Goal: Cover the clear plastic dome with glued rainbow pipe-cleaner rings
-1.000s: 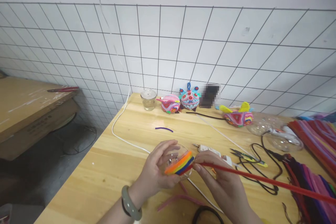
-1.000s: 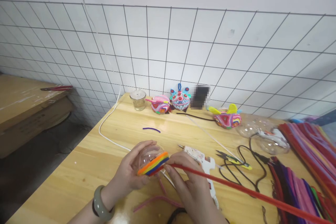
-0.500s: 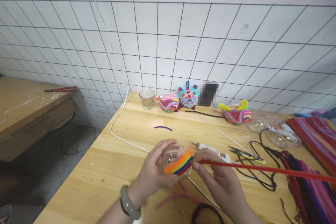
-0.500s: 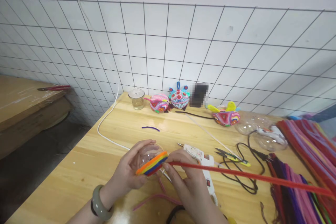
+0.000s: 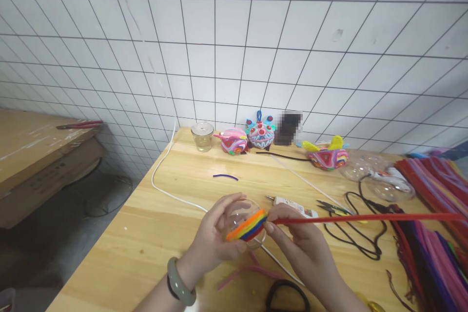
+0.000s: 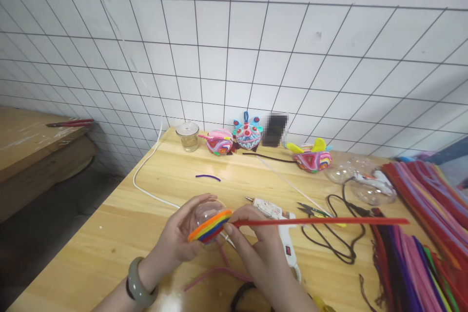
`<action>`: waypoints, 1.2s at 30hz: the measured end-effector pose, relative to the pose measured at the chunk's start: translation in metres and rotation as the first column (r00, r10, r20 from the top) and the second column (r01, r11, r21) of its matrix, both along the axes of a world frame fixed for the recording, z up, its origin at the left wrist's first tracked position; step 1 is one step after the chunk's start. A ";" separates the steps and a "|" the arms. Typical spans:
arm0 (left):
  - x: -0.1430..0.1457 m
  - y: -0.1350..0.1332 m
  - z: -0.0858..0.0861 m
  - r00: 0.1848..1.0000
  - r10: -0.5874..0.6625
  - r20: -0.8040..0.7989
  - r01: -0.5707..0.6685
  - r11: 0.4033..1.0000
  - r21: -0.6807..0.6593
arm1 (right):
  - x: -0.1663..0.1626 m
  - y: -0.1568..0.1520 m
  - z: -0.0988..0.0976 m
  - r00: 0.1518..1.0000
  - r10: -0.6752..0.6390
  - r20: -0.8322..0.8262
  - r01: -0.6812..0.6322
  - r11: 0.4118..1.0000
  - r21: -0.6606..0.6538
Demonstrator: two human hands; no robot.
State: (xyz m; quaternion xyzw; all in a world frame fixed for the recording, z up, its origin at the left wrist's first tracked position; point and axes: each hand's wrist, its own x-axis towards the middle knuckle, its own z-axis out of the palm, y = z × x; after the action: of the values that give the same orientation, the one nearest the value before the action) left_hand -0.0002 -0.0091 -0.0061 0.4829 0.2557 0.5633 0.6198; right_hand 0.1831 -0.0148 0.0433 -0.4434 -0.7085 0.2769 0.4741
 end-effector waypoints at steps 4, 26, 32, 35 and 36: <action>0.001 -0.001 0.004 0.997 -0.048 0.061 0.051 0.998 -0.047 | -0.001 0.001 -0.002 0.999 -0.028 -0.041 0.025 0.997 -0.068; 0.013 0.004 0.000 0.997 0.040 0.065 -0.008 0.900 -0.435 | -0.014 0.019 -0.011 0.895 -0.228 -0.382 -0.034 0.821 -0.570; 0.014 0.003 -0.002 0.994 0.015 0.111 0.036 0.895 -0.445 | -0.013 0.021 -0.016 0.891 -0.254 -0.377 -0.011 0.817 -0.576; 0.015 0.002 0.000 0.991 -0.013 0.130 0.070 0.895 -0.442 | -0.013 0.021 -0.018 0.886 -0.261 -0.383 -0.004 0.821 -0.571; 0.015 0.002 0.000 0.991 -0.020 0.134 0.078 0.894 -0.441 | -0.013 0.021 -0.018 0.885 -0.262 -0.386 -0.004 0.823 -0.568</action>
State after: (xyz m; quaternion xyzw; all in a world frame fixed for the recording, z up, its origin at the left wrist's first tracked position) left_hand 0.0145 -0.0073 -0.0058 0.2979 0.3259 0.5034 0.7427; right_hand 0.1699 0.0058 0.0250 -0.5337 -0.4367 0.5306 0.4929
